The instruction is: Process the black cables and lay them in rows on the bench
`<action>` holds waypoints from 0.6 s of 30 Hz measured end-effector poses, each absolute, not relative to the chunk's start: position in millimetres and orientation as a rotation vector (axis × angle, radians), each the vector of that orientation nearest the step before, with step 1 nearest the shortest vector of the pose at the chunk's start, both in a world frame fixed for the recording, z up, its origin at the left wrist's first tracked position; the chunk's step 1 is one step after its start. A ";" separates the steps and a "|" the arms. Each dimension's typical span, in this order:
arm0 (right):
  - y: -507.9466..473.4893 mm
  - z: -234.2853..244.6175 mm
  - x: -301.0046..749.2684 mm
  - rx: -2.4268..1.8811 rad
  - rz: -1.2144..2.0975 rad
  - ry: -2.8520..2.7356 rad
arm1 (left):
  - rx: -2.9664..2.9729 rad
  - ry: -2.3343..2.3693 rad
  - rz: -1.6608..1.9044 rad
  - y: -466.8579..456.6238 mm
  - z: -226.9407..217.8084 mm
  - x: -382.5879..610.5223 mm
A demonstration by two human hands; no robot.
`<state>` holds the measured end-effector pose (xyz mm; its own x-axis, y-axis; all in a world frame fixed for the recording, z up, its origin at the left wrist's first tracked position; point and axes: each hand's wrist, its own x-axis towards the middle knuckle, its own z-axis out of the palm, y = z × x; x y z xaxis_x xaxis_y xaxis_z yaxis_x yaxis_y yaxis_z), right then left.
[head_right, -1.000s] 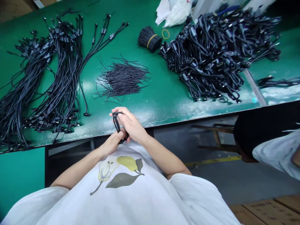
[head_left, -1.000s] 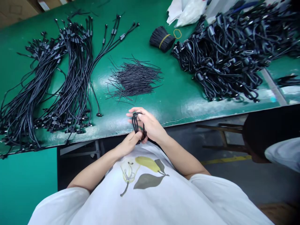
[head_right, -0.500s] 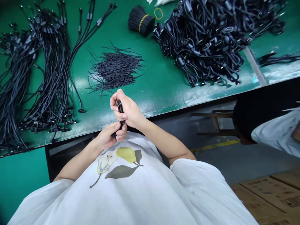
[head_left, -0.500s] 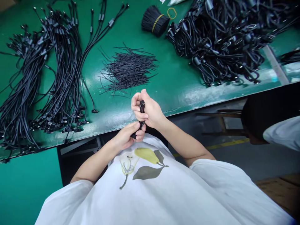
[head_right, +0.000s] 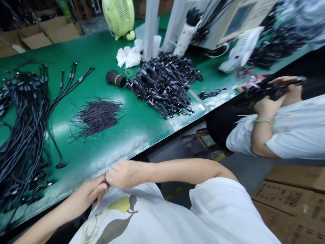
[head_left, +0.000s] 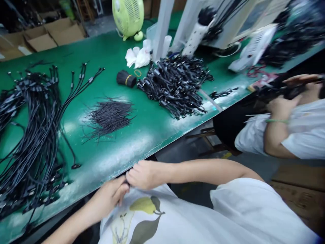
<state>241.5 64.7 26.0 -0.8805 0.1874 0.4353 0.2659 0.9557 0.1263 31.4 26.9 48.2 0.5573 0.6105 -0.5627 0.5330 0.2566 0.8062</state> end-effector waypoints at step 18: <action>78.5 10.3 238.6 -0.294 0.323 -2.993 | 1.422 1.092 0.108 31.0 18.8 32.5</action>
